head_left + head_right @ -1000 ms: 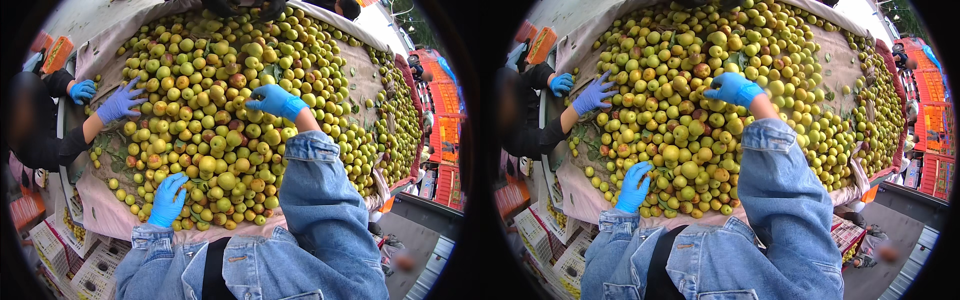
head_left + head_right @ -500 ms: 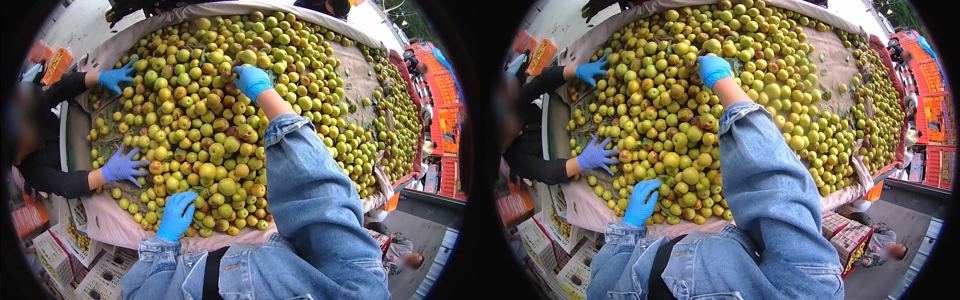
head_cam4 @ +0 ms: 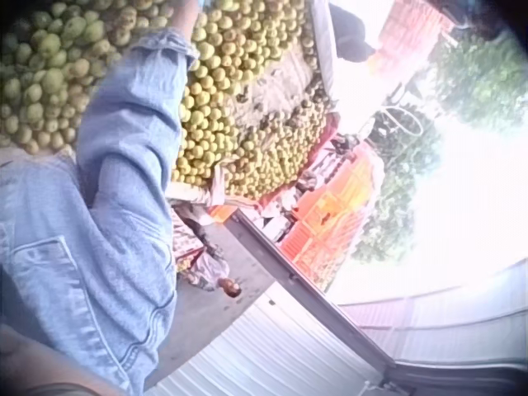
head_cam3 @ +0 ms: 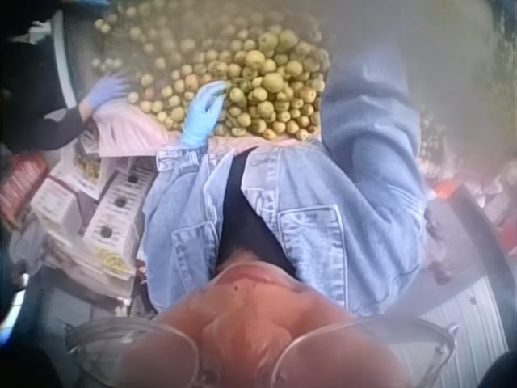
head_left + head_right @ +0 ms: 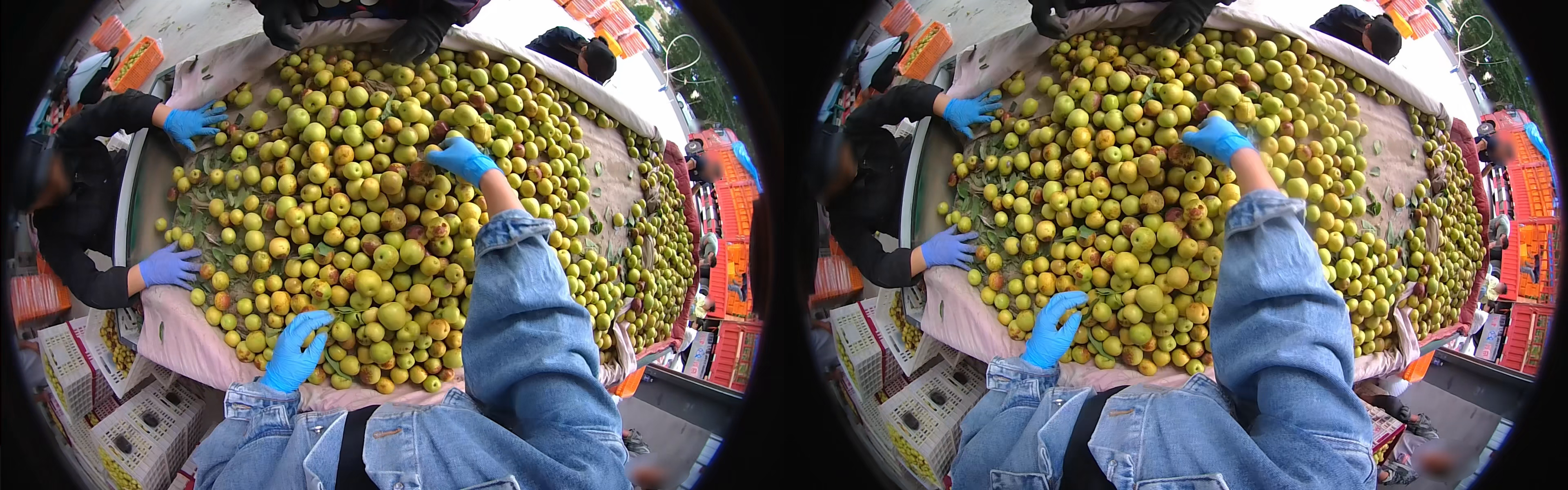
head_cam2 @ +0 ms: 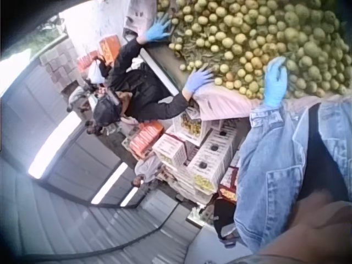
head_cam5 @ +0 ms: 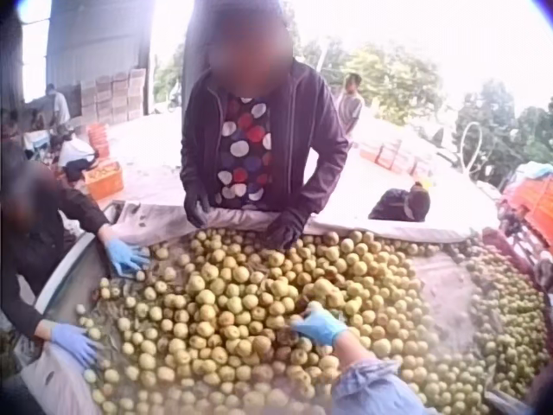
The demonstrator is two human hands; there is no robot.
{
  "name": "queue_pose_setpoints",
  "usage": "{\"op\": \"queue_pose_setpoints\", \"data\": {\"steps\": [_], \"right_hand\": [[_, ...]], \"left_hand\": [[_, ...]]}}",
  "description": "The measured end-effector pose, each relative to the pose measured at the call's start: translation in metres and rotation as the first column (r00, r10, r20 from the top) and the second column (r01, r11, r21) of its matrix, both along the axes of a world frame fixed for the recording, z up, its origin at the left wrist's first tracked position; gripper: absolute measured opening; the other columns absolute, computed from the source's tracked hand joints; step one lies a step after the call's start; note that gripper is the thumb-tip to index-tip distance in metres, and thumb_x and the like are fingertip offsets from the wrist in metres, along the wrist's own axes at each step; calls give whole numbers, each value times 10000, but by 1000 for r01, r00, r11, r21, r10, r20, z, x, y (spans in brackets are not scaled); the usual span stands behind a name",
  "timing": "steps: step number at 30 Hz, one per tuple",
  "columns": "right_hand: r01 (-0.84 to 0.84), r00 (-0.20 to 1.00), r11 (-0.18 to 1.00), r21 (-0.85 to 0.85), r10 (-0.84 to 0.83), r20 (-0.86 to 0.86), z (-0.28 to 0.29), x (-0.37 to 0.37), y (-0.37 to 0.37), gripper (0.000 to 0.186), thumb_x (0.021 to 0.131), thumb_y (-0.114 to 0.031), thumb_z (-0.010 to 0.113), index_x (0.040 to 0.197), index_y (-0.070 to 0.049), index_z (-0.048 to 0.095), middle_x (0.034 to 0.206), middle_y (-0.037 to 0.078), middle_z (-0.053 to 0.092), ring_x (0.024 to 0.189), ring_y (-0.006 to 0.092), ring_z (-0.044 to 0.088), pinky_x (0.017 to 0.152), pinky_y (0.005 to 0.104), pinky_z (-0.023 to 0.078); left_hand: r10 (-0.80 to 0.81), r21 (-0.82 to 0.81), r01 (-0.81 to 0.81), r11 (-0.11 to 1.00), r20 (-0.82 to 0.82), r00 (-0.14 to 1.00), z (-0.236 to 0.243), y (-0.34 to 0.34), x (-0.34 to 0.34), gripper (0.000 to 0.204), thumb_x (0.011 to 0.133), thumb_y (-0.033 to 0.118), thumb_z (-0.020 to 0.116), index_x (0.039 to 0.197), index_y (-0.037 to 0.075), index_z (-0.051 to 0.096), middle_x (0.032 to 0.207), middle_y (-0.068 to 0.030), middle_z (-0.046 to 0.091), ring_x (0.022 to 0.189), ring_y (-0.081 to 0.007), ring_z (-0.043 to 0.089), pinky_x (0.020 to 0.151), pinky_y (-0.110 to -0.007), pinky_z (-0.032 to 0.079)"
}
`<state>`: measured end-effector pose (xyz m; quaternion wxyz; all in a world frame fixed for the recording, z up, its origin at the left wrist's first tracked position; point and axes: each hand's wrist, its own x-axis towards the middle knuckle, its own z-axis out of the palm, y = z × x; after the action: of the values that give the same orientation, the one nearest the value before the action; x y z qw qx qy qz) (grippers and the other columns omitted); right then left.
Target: The person sorts green apples on a large table, picking them up and placing them into nearby crates. Another person works alongside, also sorting apples. The camera is head-mounted and shows the hands and the apple pile throughout.
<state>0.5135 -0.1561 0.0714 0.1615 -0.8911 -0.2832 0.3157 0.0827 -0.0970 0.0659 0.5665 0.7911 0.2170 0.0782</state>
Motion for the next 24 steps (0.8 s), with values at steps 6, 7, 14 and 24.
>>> {"op": "queue_pose_setpoints", "data": {"steps": [6,7,14,24], "right_hand": [[-112,957,789,604,250,-150,53,-190,-64,387,746,-223,646,1096,-95,541,798,47,585,656,127,564,555,251,464],[-340,911,774,534,412,-17,68,-220,-64,415,730,-212,645,1114,-93,539,879,67,583,743,170,576,615,271,472],[-758,652,524,389,624,430,42,-313,-68,586,703,-259,629,1263,-186,474,1240,129,452,1138,315,450,917,428,393],[-471,882,732,492,391,263,51,-318,-62,430,707,52,573,1118,-77,581,1226,166,501,1131,318,496,953,376,404]], "left_hand": [[230,-983,29,-180,-13,973,23,-30,36,563,910,507,415,1330,133,383,1294,-127,457,1205,-343,441,960,-615,356],[246,-938,-3,-346,-94,965,8,-37,31,567,903,526,406,1336,160,385,1301,-132,453,1196,-347,445,949,-651,335],[463,-858,88,-506,-184,867,-3,-45,-11,485,909,431,428,1234,72,463,1181,-133,531,1094,-279,519,935,-430,438],[950,-945,273,-181,-96,297,3,74,-207,419,872,376,497,1191,108,534,1132,-144,537,983,-277,539,742,-406,485]]}}
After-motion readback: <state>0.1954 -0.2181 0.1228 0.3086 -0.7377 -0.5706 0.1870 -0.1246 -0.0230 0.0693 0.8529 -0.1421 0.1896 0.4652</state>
